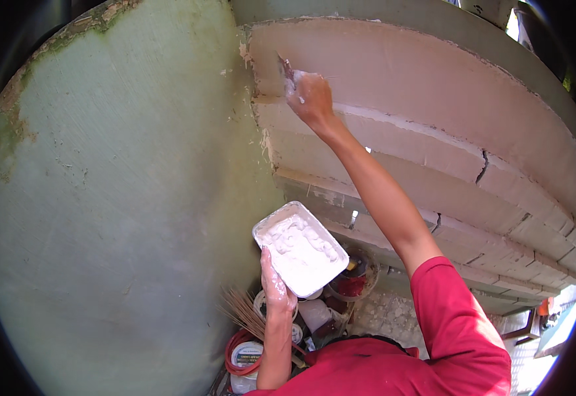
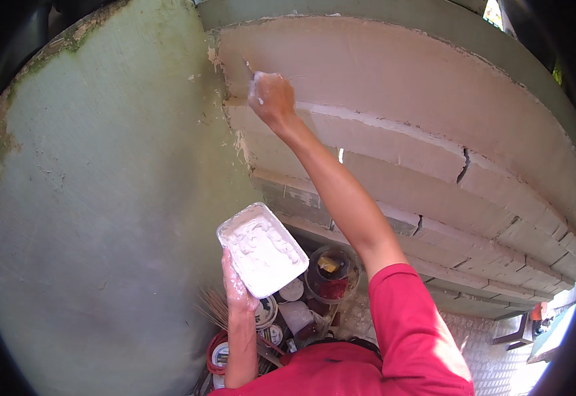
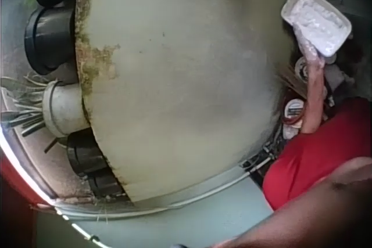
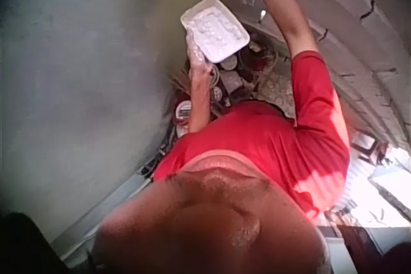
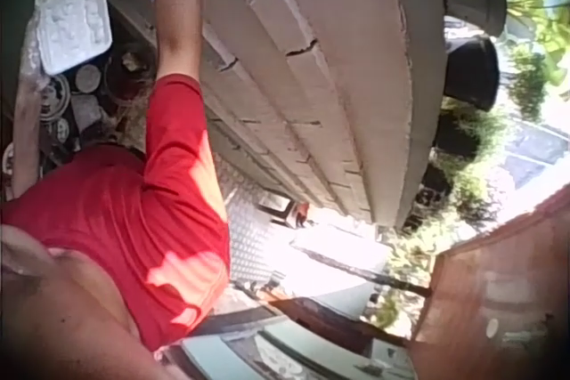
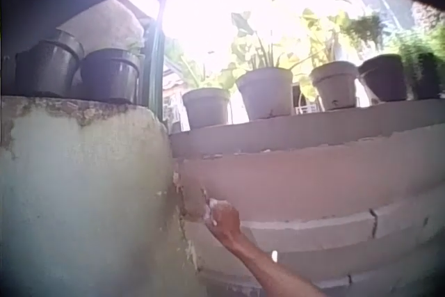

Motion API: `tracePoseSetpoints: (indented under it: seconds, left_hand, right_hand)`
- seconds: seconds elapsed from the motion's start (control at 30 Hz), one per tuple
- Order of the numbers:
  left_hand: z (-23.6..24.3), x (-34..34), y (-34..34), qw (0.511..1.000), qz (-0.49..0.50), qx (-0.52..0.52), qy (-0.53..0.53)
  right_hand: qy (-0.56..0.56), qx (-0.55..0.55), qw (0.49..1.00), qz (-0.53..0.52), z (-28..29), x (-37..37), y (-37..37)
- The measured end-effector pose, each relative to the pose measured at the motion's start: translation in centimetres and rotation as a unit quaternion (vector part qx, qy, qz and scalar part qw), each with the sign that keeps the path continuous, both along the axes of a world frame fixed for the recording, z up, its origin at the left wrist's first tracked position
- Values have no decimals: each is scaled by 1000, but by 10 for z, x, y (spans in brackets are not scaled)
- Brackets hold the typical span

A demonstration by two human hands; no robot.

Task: The person is applying plaster to a brick wall using a putty knife and a plastic container.

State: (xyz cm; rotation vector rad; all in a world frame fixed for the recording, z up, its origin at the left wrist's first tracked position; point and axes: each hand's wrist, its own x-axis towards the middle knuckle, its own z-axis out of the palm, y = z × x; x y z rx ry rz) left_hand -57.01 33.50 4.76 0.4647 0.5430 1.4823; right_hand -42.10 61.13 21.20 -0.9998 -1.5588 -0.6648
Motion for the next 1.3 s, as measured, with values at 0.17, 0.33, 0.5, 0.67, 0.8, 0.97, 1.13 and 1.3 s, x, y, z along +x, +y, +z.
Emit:
tracePoseSetpoints:
  seconds: [0.17, 0.33, 0.5, 0.67, 0.8, 0.97, 1.13, 1.3]
  left_hand:
    - [3, -2, -1, 1000, -6, -8, 6]
    - [7, 1, 5, 1000, -26, 5, 0]
    - [10, 8, 6, 999, -27, 19, 4]
    - [12, 17, -1, 999, -37, 24, 4]
    - [5, 15, -3, 999, -47, 25, -3]
    - [0, 13, 0, 999, -38, 1, 11]
    - [2, 18, 5, 999, -31, 3, 16]
    - [8, 31, 5, 999, -38, 7, 17]
  right_hand:
    - [29, 153, 988, 8, -22, 70, -37]
    - [117, -20, 988, -94, -14, 122, -134]
    - [123, -34, 989, 81, 2, 50, -112]
    - [34, -17, 996, 82, -1, 9, -37]
    - [74, 58, 996, -1, 0, 64, -34]
    - [134, 42, 987, -79, 15, 140, -106]
    - [108, 92, 990, 9, 28, 85, -115]
    - [67, 73, 995, 14, 38, 96, -68]
